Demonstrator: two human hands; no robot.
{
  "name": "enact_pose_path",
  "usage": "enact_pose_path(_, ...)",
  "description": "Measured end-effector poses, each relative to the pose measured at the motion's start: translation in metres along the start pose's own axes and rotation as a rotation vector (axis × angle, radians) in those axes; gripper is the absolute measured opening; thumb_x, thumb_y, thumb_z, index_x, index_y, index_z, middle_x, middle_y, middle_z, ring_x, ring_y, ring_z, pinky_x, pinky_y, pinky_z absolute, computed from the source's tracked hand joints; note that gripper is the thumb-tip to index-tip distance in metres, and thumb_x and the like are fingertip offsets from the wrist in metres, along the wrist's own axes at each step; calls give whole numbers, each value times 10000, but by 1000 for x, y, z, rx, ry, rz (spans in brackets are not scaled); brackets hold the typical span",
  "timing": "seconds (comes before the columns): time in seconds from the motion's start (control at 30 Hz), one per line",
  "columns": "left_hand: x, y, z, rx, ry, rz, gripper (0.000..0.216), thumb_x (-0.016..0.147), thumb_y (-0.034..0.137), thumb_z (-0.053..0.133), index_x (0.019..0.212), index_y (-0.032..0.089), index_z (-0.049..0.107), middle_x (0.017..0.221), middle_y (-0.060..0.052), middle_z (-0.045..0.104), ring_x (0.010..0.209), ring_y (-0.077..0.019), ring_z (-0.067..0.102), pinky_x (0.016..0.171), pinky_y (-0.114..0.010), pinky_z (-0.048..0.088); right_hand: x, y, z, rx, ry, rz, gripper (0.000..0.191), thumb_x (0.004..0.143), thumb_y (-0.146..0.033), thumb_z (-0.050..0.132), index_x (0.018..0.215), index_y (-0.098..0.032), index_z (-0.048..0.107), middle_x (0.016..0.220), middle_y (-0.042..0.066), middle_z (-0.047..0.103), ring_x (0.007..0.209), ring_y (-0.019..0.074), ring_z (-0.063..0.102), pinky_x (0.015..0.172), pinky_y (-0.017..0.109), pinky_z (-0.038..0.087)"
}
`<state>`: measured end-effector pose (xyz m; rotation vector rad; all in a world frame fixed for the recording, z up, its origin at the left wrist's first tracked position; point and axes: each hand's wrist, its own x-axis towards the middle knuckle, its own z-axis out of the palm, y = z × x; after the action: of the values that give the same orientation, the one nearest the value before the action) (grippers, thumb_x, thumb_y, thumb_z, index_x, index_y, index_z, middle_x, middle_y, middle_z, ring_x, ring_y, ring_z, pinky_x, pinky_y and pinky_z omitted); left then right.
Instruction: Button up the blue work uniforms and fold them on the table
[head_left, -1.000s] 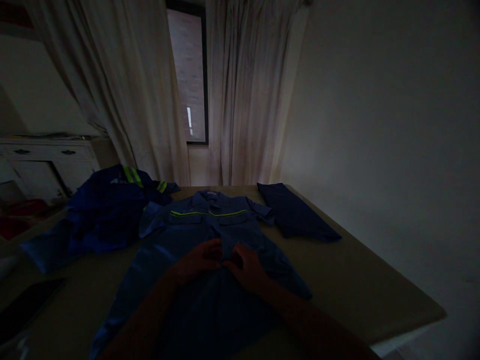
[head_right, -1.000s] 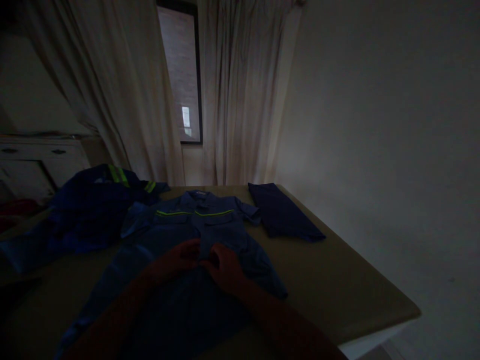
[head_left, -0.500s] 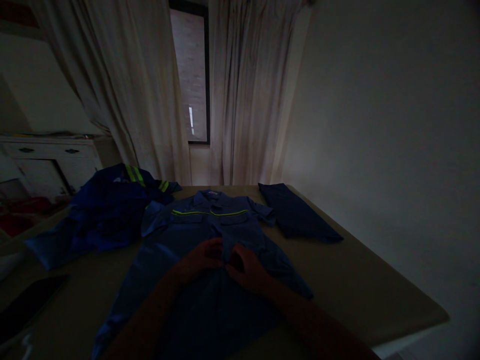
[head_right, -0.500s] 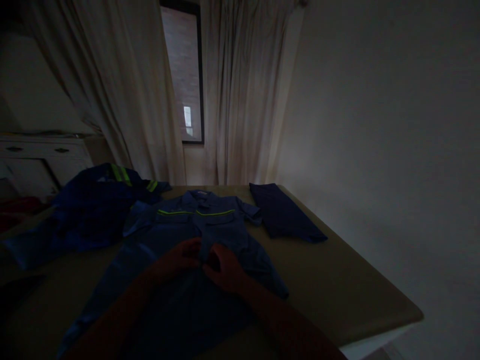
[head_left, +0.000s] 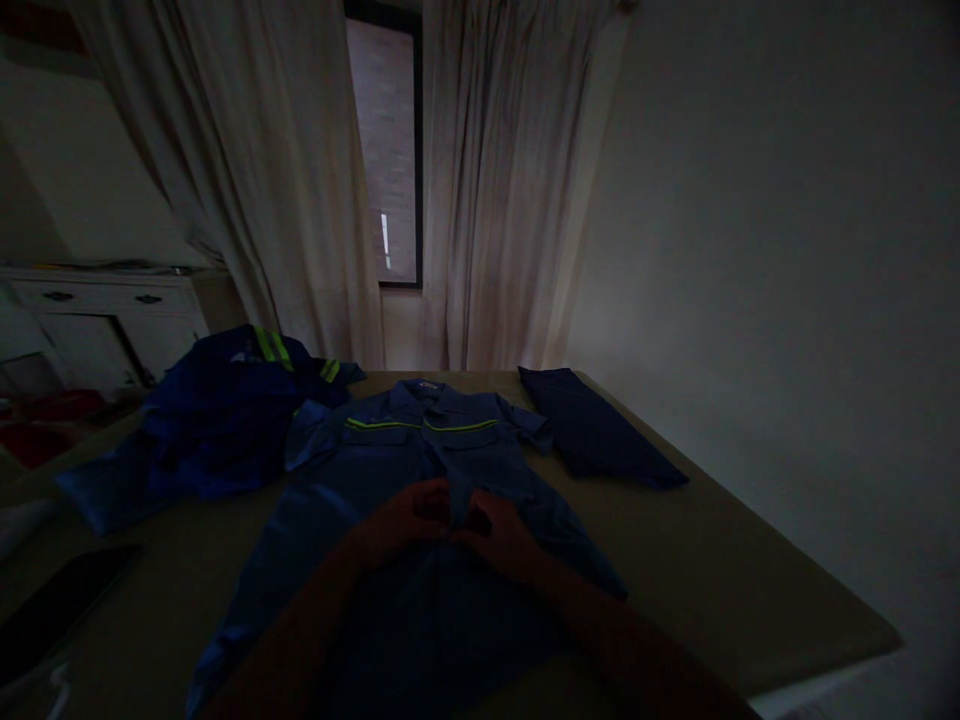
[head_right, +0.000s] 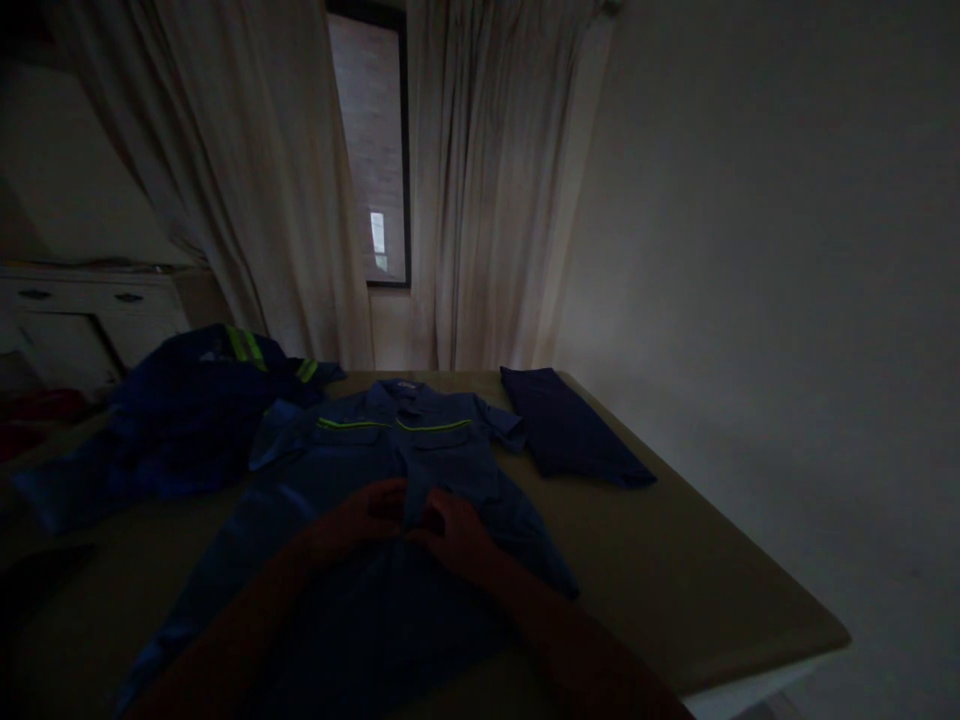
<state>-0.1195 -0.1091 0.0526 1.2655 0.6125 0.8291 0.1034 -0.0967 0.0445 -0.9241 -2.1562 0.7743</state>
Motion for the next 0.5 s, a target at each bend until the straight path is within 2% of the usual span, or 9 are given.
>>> enact_pose_path(0.17,-1,-5,-1,-28,116,-51,633,675,161,877,1256,257,644,1184,-69,714,1115,-246,653,953,-366,478,0,2,0,-93,29,12,366,810,-431,801,791,-206,513,747,-25,586,701,157,545,640,267,345)
enact_pose_path(0.33,1,-14,-3,-44,181,-47,664,626,205,917,1232,245,647,1114,-66,724,1081,-249,656,952,-380,476,-1,2,3,-135,37,30,312,868,-434,740,815,-205,534,748,-14,611,694,161,555,643,271,370)
enact_pose_path(0.43,9,-5,1,28,310,-19,642,629,292,928,1209,242,656,1113,-65,731,1069,-247,662,936,-366,493,5,-6,-7,-113,91,-22,219,937,-405,650,892,-203,579,825,14,658,751,174,598,707,290,425)
enact_pose_path(0.5,11,14,5,112,397,10,584,665,385,900,1181,221,680,1135,-84,735,1056,-264,670,932,-378,507,11,-14,-24,-77,220,-28,179,978,-379,572,989,-204,607,903,37,688,806,182,629,771,306,457)
